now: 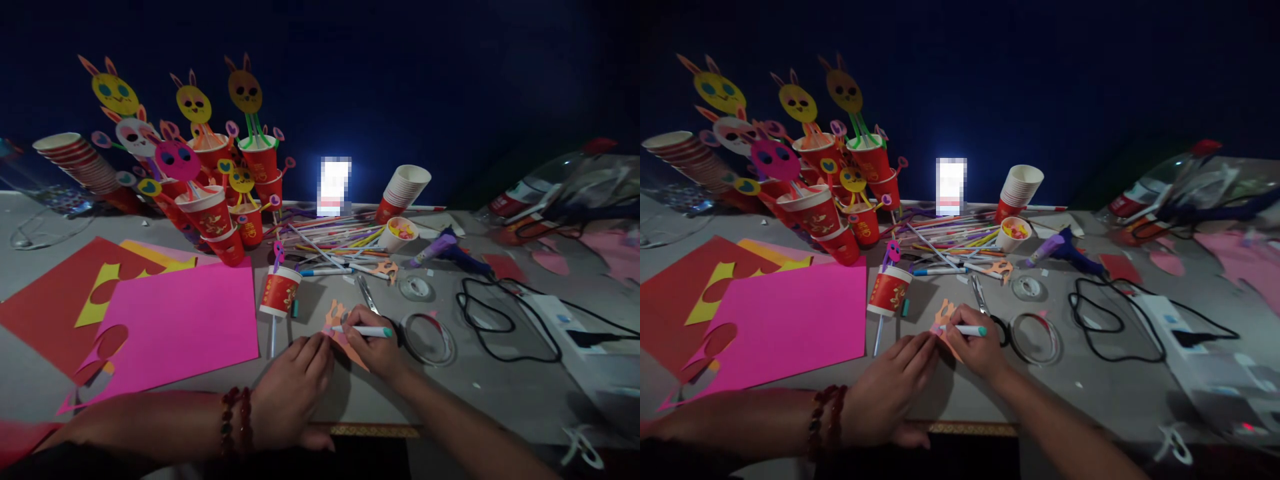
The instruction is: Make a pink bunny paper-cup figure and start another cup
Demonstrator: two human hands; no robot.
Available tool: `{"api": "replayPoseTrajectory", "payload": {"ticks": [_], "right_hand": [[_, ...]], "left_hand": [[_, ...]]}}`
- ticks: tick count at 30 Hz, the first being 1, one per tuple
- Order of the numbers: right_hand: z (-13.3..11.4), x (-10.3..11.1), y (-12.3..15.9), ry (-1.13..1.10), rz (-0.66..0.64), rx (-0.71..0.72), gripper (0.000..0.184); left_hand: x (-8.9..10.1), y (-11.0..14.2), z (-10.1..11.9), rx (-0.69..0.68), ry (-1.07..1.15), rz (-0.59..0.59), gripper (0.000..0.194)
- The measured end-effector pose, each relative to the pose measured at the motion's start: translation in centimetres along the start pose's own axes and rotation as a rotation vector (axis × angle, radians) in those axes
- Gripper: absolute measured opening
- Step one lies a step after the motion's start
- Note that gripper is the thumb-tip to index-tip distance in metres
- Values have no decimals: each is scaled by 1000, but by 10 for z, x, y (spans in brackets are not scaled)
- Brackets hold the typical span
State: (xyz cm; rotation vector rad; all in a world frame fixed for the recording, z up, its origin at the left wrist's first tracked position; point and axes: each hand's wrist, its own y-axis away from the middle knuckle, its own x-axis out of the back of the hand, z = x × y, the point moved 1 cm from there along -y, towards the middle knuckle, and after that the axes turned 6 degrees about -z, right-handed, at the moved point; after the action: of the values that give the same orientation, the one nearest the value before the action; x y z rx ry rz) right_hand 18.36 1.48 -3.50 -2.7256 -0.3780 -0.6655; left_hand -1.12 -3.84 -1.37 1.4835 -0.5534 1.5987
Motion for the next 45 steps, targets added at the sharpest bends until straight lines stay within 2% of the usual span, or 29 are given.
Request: {"api": "replayPoseTrajectory", "payload": {"ticks": [12,15,23,28,36,41,45], "right_hand": [[-3,3,1,6,35,-16,19],[-4,3,1,35,-1,-49,14],[-10,3,1,239,-97,144,12],[-10,3,1,312,-70,182,14],[-8,4,0,262,-68,155,12],[-7,5,1,53,-90,55,9],[-7,5,-1,98,-107,99,9]], "left_hand": [[2,0,0,5,-9,-12,109],[3,0,0,5,-15,-7,108],[5,-1,0,5,-20,-29,107],[0,0,2,38,-10,-22,111],[-5,2,4,49,-24,-9,110],[-1,3,2,15,-19,-8,107],[-3,3,2,8,-39,0,107]]}}
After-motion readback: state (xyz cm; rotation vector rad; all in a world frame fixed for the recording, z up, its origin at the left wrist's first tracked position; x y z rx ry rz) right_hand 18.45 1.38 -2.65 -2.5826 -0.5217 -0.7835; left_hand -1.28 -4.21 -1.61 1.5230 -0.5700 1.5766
